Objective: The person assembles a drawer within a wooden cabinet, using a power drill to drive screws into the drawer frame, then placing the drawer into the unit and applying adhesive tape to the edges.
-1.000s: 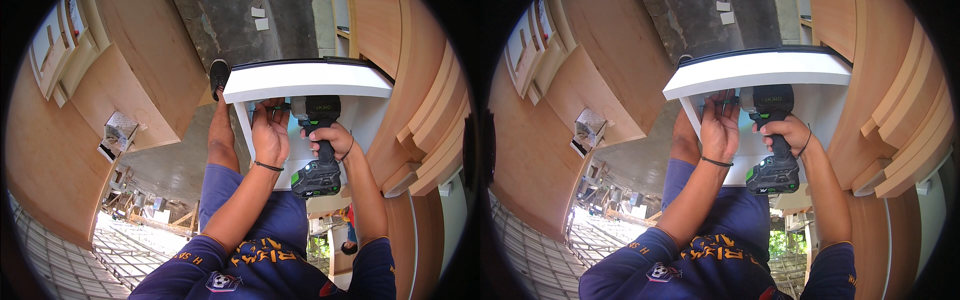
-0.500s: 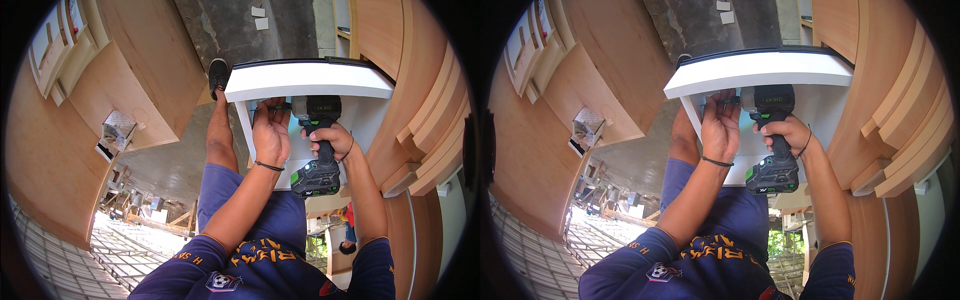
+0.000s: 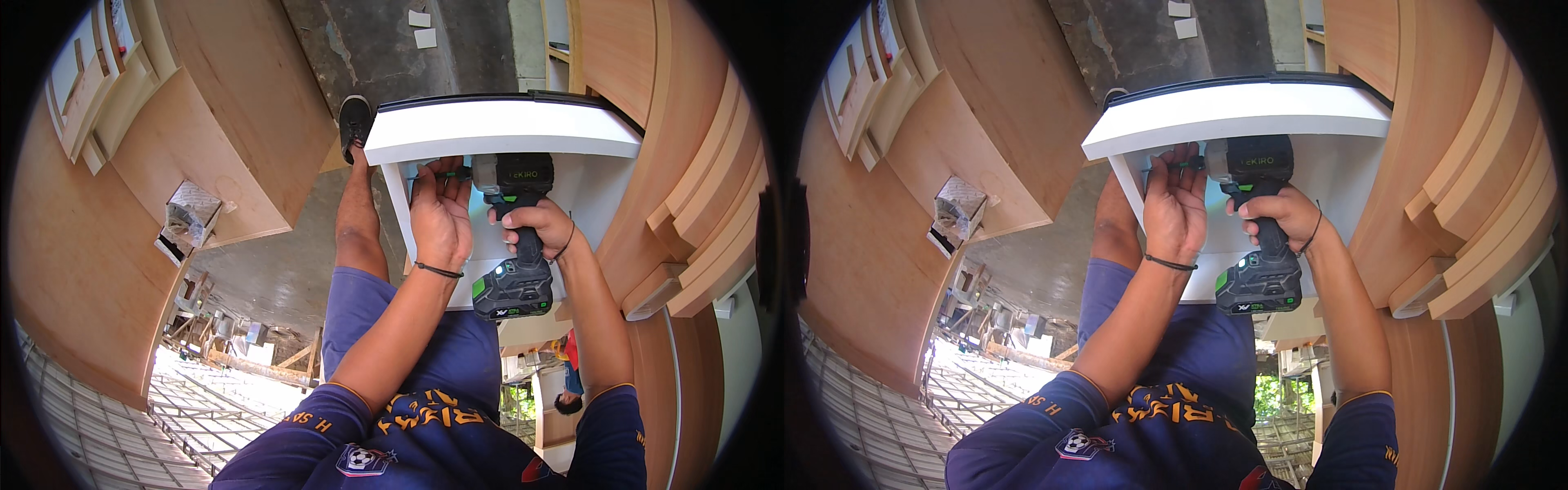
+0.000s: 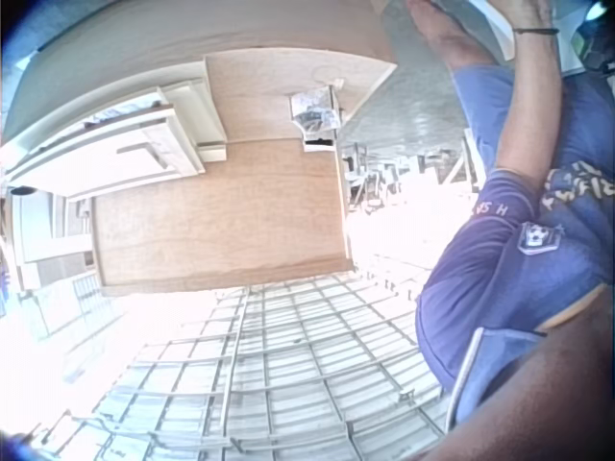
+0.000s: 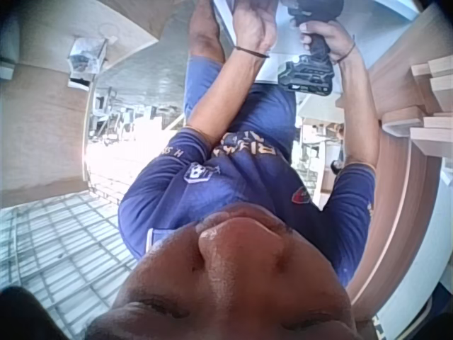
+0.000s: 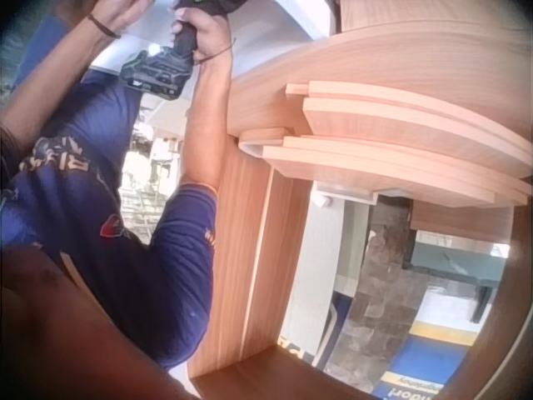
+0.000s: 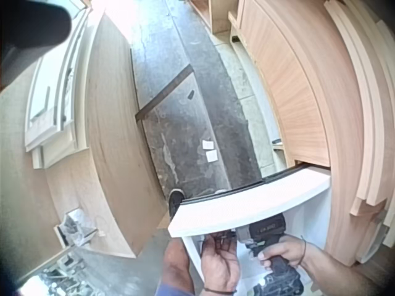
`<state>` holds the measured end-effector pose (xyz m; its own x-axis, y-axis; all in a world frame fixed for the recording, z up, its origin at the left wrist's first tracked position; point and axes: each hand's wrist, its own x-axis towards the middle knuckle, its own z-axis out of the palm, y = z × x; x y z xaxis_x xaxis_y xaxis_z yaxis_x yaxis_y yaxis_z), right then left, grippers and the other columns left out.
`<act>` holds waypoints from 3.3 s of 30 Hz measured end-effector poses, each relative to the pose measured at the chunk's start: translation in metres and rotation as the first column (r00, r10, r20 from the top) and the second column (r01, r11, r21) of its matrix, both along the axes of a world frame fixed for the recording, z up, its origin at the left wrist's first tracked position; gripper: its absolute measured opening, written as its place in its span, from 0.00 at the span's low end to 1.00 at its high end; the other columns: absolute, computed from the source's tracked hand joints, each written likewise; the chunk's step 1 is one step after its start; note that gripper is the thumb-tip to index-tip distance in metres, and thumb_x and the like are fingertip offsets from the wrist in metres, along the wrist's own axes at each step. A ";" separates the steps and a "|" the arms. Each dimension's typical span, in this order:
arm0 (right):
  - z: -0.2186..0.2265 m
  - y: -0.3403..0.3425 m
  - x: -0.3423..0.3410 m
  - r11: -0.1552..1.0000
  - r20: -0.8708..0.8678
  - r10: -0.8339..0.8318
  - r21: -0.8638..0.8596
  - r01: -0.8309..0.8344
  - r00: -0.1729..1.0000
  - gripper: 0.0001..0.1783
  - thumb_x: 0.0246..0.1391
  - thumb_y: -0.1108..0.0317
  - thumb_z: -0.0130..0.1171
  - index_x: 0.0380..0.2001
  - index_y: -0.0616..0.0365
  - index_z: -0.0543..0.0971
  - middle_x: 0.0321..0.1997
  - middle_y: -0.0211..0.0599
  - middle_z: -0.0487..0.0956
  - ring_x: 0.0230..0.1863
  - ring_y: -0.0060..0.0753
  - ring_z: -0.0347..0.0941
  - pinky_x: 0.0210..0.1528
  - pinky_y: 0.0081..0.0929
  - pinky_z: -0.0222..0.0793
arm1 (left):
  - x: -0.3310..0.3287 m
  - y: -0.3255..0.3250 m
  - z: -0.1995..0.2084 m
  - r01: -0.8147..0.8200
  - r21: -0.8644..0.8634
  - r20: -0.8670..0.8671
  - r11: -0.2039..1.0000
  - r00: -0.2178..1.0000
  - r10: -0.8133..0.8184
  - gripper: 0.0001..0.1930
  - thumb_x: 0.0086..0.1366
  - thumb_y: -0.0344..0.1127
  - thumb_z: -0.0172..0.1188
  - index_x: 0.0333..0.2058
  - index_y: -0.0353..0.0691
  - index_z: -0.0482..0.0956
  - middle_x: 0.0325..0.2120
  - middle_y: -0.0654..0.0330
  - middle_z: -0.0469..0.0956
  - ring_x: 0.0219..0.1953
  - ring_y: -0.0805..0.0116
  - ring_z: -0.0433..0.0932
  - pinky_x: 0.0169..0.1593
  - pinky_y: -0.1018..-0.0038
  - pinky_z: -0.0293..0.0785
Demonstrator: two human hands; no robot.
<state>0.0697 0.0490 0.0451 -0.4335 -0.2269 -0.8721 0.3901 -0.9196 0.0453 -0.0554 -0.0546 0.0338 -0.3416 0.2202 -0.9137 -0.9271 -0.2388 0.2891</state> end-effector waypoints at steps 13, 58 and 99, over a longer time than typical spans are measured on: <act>0.002 -0.003 -0.007 0.999 0.012 -0.021 0.037 0.021 1.000 0.11 0.41 0.72 0.58 0.31 0.64 0.75 0.20 0.32 0.72 0.17 0.21 0.67 0.19 0.20 0.68 | -0.001 0.001 0.001 -0.009 -0.021 -0.013 1.000 1.000 0.009 0.12 0.67 0.43 0.47 0.37 0.40 0.68 0.41 0.57 0.72 0.48 0.65 0.70 0.51 0.69 0.66; 0.000 -0.005 -0.014 0.997 0.001 0.045 0.060 -0.045 0.999 0.22 0.38 0.75 0.55 0.42 0.67 0.69 0.33 0.38 0.73 0.21 0.24 0.66 0.22 0.26 0.70 | 0.000 0.006 0.001 -0.124 -0.083 0.018 0.989 0.992 0.126 0.10 0.68 0.41 0.44 0.36 0.41 0.69 0.36 0.62 0.72 0.43 0.70 0.70 0.51 0.71 0.63; 0.002 -0.005 -0.021 0.999 -0.001 0.023 0.043 -0.023 1.000 0.22 0.39 0.75 0.56 0.43 0.67 0.69 0.33 0.39 0.74 0.22 0.25 0.68 0.23 0.26 0.71 | -0.008 0.019 0.011 -0.229 -0.179 0.035 0.957 0.970 0.239 0.09 0.65 0.40 0.49 0.33 0.41 0.70 0.29 0.66 0.71 0.30 0.78 0.67 0.36 0.80 0.62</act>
<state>0.0482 0.0436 0.0471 -0.4295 -0.1992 -0.8808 0.4113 -0.9115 0.0056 -0.0630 -0.0352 0.0449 -0.3122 -0.0221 -0.9498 -0.8671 -0.4019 0.2944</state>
